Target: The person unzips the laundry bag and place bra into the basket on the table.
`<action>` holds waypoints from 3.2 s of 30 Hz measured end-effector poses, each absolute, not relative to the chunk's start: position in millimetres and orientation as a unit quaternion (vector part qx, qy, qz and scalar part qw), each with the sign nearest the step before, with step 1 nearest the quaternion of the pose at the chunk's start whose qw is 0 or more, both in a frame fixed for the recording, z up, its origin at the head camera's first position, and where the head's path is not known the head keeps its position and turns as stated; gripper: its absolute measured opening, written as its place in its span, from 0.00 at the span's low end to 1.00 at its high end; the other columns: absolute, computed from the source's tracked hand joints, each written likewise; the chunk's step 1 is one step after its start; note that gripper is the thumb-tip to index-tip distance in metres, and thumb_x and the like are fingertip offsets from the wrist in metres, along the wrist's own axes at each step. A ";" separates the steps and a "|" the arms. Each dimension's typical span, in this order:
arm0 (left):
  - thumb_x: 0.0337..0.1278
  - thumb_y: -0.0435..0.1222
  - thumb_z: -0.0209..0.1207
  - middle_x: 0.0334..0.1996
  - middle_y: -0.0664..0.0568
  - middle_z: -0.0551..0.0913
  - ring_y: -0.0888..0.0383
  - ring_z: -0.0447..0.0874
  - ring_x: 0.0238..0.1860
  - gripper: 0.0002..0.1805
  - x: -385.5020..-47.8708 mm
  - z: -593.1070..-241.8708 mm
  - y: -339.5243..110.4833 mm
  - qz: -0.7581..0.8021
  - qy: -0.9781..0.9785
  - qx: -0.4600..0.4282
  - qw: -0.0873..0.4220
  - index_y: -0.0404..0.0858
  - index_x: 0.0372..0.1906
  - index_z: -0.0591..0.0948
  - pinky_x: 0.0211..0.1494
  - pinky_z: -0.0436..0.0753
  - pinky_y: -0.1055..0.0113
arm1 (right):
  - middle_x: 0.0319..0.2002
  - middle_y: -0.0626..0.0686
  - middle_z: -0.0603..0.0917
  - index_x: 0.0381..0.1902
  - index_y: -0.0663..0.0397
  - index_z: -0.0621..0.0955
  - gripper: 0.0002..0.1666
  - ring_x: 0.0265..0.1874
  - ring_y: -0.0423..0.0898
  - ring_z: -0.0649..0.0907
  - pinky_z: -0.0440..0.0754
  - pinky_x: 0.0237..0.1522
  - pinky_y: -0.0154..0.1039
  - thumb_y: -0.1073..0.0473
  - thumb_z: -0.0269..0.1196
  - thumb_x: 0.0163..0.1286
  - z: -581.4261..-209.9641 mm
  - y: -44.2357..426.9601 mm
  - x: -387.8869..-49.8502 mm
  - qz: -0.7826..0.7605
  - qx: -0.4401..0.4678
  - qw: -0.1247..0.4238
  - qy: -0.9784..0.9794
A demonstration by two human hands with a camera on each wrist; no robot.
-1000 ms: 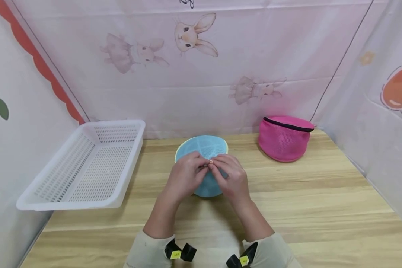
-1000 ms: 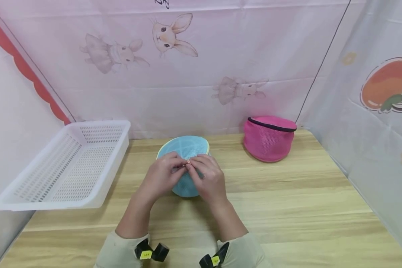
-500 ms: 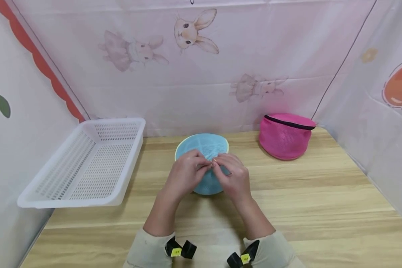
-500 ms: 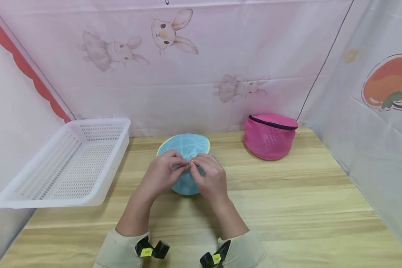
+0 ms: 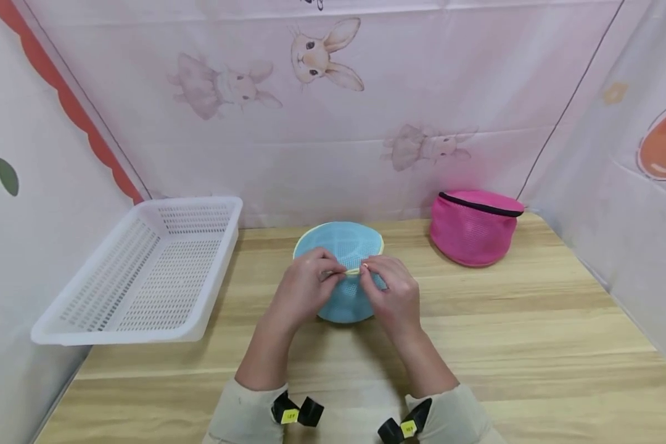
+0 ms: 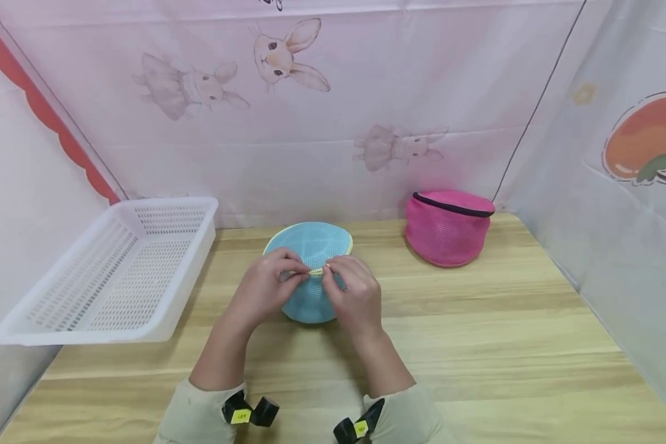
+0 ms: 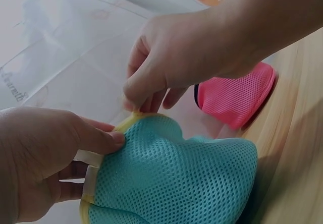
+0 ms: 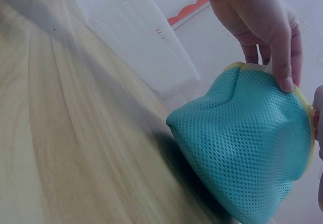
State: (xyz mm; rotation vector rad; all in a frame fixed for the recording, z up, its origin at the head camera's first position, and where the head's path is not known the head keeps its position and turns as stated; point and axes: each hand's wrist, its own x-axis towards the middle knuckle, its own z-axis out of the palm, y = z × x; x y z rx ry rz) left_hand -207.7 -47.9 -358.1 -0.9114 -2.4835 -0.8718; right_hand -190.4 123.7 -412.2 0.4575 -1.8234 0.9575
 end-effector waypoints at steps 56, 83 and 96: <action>0.49 0.31 0.71 0.31 0.56 0.84 0.60 0.80 0.35 0.06 -201.5 -354.6 -39.4 -0.265 -0.898 -0.311 0.166 0.41 0.34 0.90 0.38 0.80 0.68 | 0.30 0.52 0.84 0.26 0.61 0.87 0.02 0.34 0.48 0.81 0.80 0.39 0.36 0.68 0.67 0.53 -409.7 116.6 -186.4 0.410 0.202 0.456 -0.764; 0.48 0.33 0.72 0.31 0.59 0.84 0.61 0.80 0.36 0.03 -203.9 -358.9 -50.6 -0.294 -0.893 -0.310 0.141 0.43 0.29 0.88 0.41 0.81 0.66 | 0.30 0.52 0.82 0.25 0.60 0.83 0.02 0.34 0.49 0.80 0.80 0.38 0.40 0.66 0.67 0.54 -415.8 116.3 -184.3 0.387 0.205 0.467 -0.768; 0.47 0.30 0.73 0.33 0.56 0.84 0.59 0.82 0.37 0.05 -208.5 -354.4 -59.2 -0.304 -0.898 -0.294 0.119 0.41 0.30 0.88 0.43 0.83 0.65 | 0.30 0.52 0.82 0.25 0.60 0.82 0.03 0.34 0.49 0.80 0.80 0.41 0.41 0.66 0.66 0.55 -415.5 117.9 -185.7 0.386 0.209 0.465 -0.769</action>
